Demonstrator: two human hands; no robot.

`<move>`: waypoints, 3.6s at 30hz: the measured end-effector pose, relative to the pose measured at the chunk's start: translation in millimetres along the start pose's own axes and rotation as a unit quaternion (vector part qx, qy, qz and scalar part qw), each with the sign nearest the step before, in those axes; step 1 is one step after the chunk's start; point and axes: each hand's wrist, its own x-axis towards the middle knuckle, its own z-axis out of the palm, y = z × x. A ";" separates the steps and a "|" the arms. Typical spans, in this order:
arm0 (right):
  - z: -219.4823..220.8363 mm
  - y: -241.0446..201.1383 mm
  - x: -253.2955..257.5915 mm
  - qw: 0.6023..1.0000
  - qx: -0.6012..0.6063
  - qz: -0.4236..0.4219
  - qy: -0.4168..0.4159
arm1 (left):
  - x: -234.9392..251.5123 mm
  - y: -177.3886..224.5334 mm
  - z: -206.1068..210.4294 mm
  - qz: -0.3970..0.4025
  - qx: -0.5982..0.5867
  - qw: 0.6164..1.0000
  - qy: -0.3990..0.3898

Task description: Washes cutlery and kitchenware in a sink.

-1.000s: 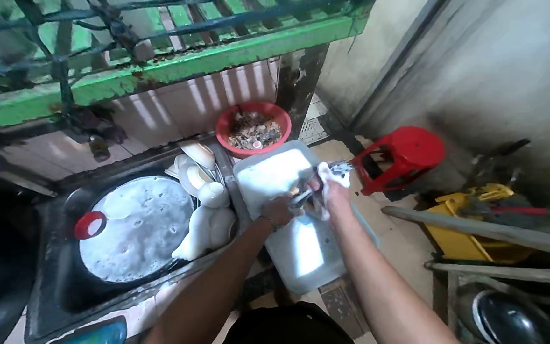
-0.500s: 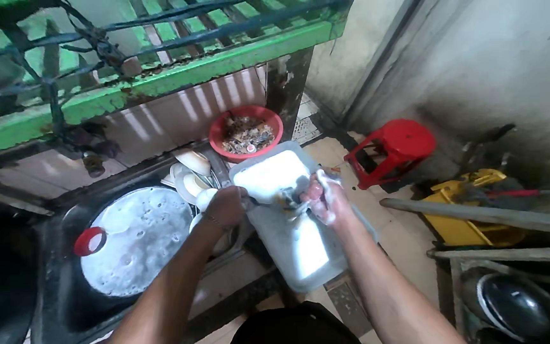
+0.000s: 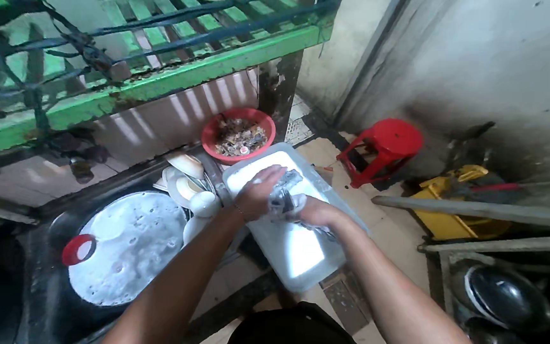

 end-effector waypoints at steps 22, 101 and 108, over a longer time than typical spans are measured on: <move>-8.6 14.4 -77.9 0.875 0.413 -0.062 0.244 | 13.2 29.4 24.3 0.040 0.176 0.973 -0.141; 53.6 34.0 62.7 0.930 0.159 -0.081 0.321 | 43.7 15.7 3.5 -0.109 -0.414 0.853 0.300; 49.6 8.5 45.3 0.912 0.241 -0.145 0.298 | 16.3 16.8 34.9 -0.091 -0.414 0.898 0.123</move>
